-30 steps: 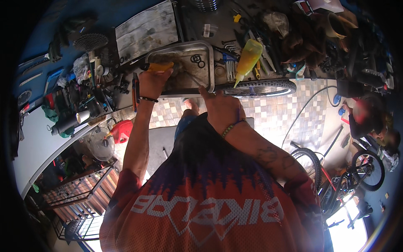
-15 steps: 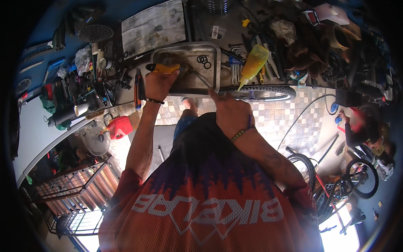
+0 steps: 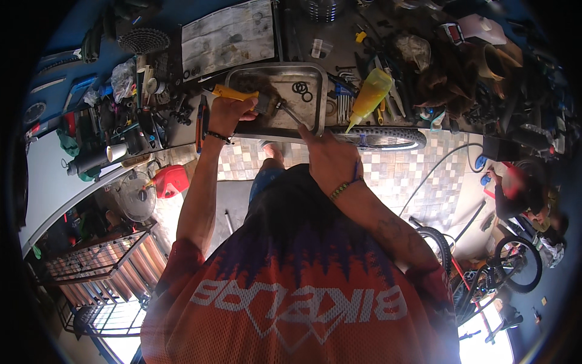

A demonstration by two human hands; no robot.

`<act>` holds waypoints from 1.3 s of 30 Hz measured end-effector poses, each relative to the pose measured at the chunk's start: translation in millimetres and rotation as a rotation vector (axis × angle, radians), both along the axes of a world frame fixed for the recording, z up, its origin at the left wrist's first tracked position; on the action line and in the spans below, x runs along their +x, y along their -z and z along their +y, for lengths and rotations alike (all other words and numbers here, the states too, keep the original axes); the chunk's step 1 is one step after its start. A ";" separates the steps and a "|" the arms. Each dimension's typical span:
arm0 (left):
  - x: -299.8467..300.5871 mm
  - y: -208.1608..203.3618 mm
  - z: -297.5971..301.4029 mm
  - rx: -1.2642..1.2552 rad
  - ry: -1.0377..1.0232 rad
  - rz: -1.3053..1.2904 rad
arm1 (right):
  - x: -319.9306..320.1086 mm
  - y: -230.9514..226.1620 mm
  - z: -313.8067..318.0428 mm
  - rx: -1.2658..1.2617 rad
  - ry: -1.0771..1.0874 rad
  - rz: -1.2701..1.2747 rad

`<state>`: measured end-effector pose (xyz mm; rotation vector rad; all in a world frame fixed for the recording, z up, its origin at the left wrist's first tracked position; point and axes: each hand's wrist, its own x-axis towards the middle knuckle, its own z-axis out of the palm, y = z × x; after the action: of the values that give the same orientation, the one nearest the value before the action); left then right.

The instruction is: The person scrubs small bicycle parts in a metal tray using a brush and liquid. They repeatedly dip the brush into the tray and scrub the parts, occasionally picking up and inspecting them before placing them back.

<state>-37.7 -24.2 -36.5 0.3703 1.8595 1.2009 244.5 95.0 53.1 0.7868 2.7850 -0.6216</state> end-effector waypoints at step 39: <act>33.2 -8.9 16.8 0.006 0.174 0.546 | 12.8 -3.8 -5.1 0.006 0.000 -0.066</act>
<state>-4.5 -7.4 -27.6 0.9169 2.2225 1.0510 257.3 89.9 56.9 0.7937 2.7282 -0.5771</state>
